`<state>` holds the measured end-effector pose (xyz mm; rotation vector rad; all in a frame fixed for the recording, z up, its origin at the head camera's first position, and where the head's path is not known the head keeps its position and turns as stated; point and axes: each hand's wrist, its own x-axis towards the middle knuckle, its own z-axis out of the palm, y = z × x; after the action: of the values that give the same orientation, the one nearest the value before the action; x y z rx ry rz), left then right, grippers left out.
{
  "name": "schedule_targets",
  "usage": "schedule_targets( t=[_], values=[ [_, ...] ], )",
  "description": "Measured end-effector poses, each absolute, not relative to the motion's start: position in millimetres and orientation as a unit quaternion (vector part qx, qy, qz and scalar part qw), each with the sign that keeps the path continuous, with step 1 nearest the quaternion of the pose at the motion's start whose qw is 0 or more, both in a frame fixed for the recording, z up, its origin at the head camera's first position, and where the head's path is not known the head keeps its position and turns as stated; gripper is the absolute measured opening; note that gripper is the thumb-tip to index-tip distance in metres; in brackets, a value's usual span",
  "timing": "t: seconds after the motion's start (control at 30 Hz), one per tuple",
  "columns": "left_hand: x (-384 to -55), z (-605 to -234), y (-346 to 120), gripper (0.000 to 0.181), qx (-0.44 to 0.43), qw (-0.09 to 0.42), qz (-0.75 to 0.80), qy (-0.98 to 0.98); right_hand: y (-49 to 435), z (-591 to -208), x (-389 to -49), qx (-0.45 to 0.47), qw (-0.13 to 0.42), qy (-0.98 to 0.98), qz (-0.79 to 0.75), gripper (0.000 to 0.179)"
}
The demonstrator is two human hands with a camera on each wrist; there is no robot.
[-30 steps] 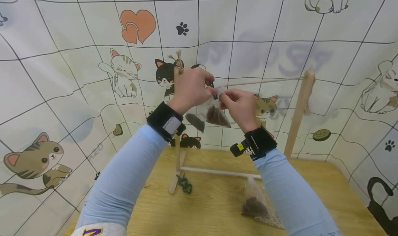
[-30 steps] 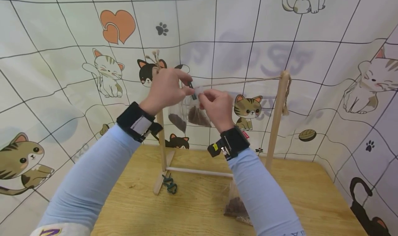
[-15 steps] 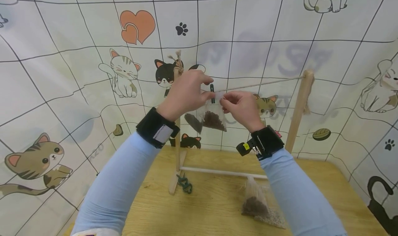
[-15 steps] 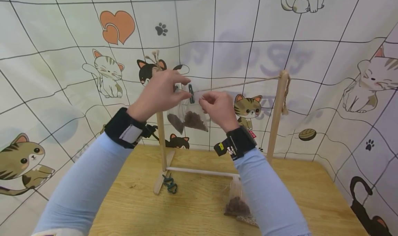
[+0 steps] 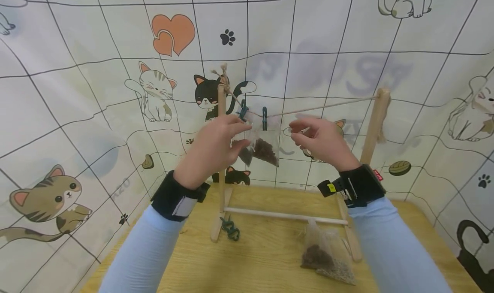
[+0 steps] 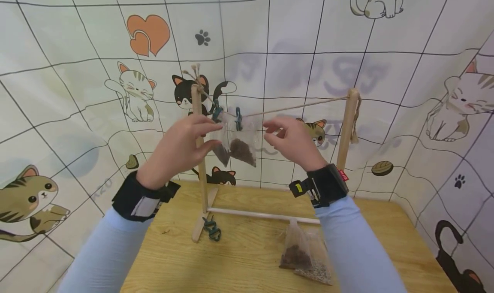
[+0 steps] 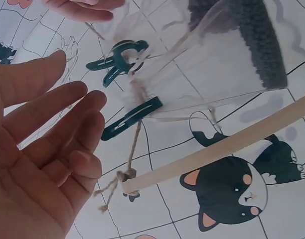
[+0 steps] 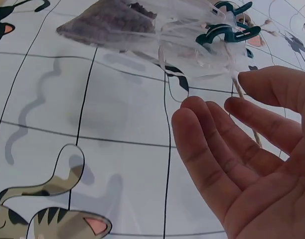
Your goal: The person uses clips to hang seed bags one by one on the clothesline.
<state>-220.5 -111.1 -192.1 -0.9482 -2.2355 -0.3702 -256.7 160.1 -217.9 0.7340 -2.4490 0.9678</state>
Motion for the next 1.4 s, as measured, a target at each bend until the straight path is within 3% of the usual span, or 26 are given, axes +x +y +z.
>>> schedule_targets(
  t=[0.37,0.8,1.1,1.4],
  values=[
    [-213.0,-253.2,-117.4,0.03,-0.349,0.422,-0.173,-0.819,187.4,-280.5,-224.1,0.258,0.294,-0.862,0.322,0.027],
    [-215.8,-346.7,-115.5,0.039,-0.27,0.459,-0.17,-0.829,192.2,-351.0,-196.3,0.228,0.373,-0.822,0.366,0.033],
    [-220.2,-404.5,-113.5,0.042,-0.243,0.434,-0.215,-0.84,197.4,-410.0,-200.6,0.183,0.348,-0.829,0.397,0.042],
    [-222.9,-438.2,-116.7,0.041,-0.22,0.395,-0.214,-0.866,193.9,-440.5,-200.5,0.176,0.348,-0.837,0.384,0.041]
  ],
)
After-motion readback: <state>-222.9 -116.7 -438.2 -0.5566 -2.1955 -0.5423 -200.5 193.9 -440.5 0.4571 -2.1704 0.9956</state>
